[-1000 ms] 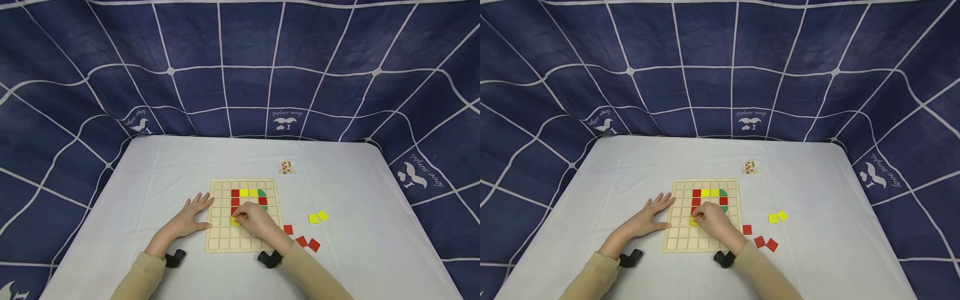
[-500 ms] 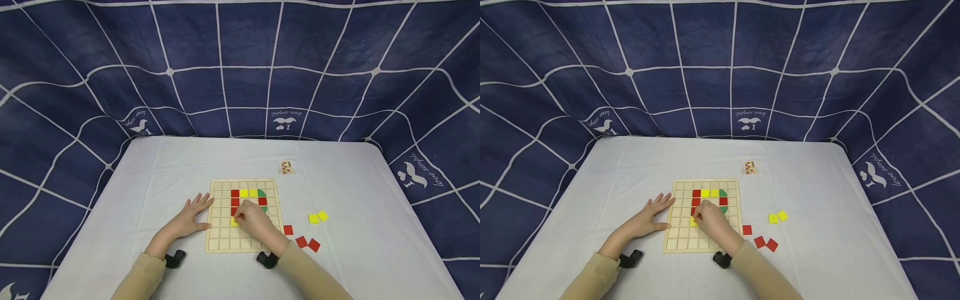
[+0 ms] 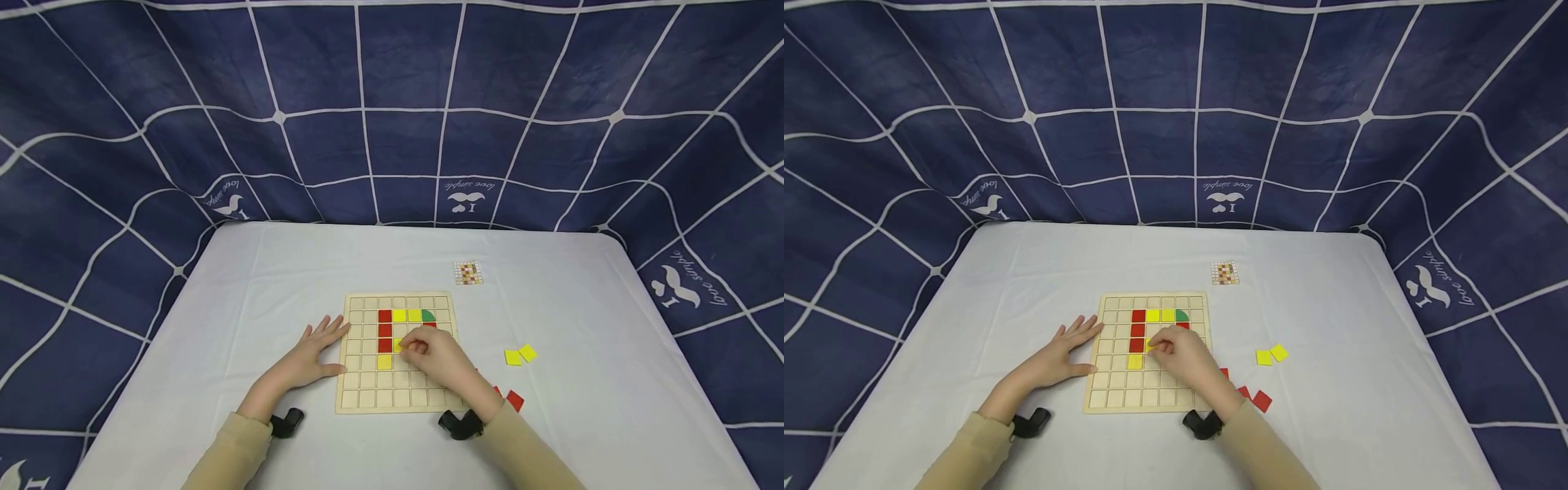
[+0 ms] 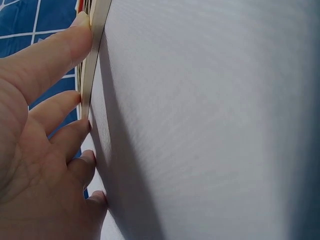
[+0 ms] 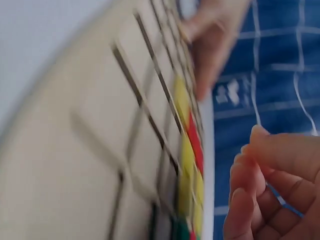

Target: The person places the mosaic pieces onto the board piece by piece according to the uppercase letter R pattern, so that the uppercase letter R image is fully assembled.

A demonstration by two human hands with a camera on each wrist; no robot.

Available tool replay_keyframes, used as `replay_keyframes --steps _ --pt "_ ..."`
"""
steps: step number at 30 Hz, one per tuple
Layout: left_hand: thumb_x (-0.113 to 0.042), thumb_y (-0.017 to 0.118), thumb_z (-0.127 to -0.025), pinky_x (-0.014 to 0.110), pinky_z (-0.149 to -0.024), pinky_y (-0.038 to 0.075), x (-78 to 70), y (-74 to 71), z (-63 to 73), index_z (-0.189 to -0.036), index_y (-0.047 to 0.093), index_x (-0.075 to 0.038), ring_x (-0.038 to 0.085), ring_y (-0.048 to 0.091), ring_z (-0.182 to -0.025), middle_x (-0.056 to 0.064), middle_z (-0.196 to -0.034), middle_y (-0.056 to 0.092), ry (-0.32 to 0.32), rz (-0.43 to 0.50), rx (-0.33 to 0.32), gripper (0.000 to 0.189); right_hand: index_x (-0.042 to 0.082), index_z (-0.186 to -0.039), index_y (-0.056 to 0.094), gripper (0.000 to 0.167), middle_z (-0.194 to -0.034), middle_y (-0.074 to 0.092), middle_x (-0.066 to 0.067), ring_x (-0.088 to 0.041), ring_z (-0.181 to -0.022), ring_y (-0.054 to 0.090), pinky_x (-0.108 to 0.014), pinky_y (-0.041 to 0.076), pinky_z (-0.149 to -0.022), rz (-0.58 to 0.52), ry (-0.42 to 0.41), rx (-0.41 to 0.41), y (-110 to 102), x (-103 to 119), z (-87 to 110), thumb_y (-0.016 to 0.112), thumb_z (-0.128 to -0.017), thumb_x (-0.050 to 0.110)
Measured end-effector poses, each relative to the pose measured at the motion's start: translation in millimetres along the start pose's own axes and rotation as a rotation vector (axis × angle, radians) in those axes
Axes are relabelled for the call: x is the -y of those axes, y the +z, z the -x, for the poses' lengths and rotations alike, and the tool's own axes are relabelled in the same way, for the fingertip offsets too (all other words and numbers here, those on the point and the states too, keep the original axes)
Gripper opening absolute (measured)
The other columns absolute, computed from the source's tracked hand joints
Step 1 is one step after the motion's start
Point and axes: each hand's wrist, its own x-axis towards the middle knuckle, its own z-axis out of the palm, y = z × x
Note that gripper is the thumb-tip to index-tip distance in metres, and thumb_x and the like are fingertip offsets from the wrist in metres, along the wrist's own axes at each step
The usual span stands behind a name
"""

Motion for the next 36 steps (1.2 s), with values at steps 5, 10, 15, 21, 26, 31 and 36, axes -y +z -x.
replay_keyframes --steps 5,10,15,21,26,31,36 --pt "-0.027 0.081 -0.079 0.059 -0.122 0.0 -1.5 -0.9 -0.4 -0.152 0.038 -0.011 0.037 0.006 -0.153 0.011 -0.163 0.023 -0.004 -0.006 0.001 0.086 0.012 -0.098 0.074 0.011 -0.079 0.066 0.004 -0.01 -0.067 0.056 -0.018 0.048 -0.06 -0.079 0.132 -0.094 -37.4 -26.0 13.6 0.075 -0.087 0.016" --pt "-0.026 0.081 -0.079 0.059 -0.122 -0.001 -2.1 -1.4 -0.5 -0.152 0.038 -0.011 0.037 0.006 -0.153 0.011 -0.163 0.022 -0.001 -0.01 0.008 0.086 0.011 -0.101 0.073 0.013 -0.082 0.067 -0.002 -0.013 -0.069 0.055 -0.019 0.046 -0.058 -0.026 0.264 -0.188 -70.2 -55.8 31.7 0.071 -0.09 0.016" --pt "-0.026 0.081 -0.079 0.06 -0.122 -0.001 -1.8 -1.7 -1.0 -0.152 0.038 -0.011 0.038 0.005 -0.153 0.011 -0.163 0.022 0.001 -0.007 0.006 0.086 0.007 -0.107 0.071 0.02 -0.087 0.064 -0.004 -0.015 -0.072 0.053 -0.021 0.044 -0.058 0.049 0.373 -0.226 -94.2 -76.5 49.1 0.068 -0.092 0.019" --pt "-0.028 0.081 -0.08 0.06 -0.122 -0.001 -0.2 -0.7 -0.4 -0.152 0.037 -0.011 0.038 0.005 -0.153 0.012 -0.163 0.022 0.007 -0.004 0.013 0.086 0.002 -0.113 0.065 0.03 -0.089 0.056 -0.008 -0.02 -0.077 0.05 -0.026 0.04 -0.061 0.101 0.51 -0.253 -105.2 -92.0 66.4 0.068 -0.09 0.022" --pt "-0.028 0.08 -0.08 0.06 -0.122 -0.001 0.4 -1.0 0.5 -0.152 0.037 -0.011 0.038 0.005 -0.153 0.012 -0.163 0.021 0.008 0.006 0.012 0.086 -0.003 -0.115 0.06 0.039 -0.096 0.052 -0.014 -0.024 -0.084 0.05 -0.028 0.039 -0.065 0.119 0.54 -0.271 -105.9 -99.4 71.9 0.072 -0.086 0.02" --pt "-0.028 0.08 -0.081 0.06 -0.122 -0.002 1.5 -0.7 0.3 -0.153 0.037 -0.011 0.038 0.004 -0.153 0.011 -0.164 0.021 0.013 0.009 0.017 0.085 -0.004 -0.118 0.059 0.041 -0.104 0.056 -0.02 -0.027 -0.088 0.053 -0.027 0.04 -0.066 0.126 0.571 -0.246 -105.6 -101.0 73.1 0.072 -0.086 0.018" --pt "-0.028 0.079 -0.082 0.06 -0.122 -0.003 1.7 -0.1 0.3 -0.153 0.037 -0.011 0.037 0.004 -0.153 0.011 -0.164 0.02 0.012 0.016 0.019 0.085 -0.004 -0.12 0.057 0.04 -0.104 0.06 -0.021 -0.029 -0.089 0.055 -0.028 0.041 -0.065 0.135 0.599 -0.228 -106.0 -98.8 71.3 0.071 -0.088 0.017"
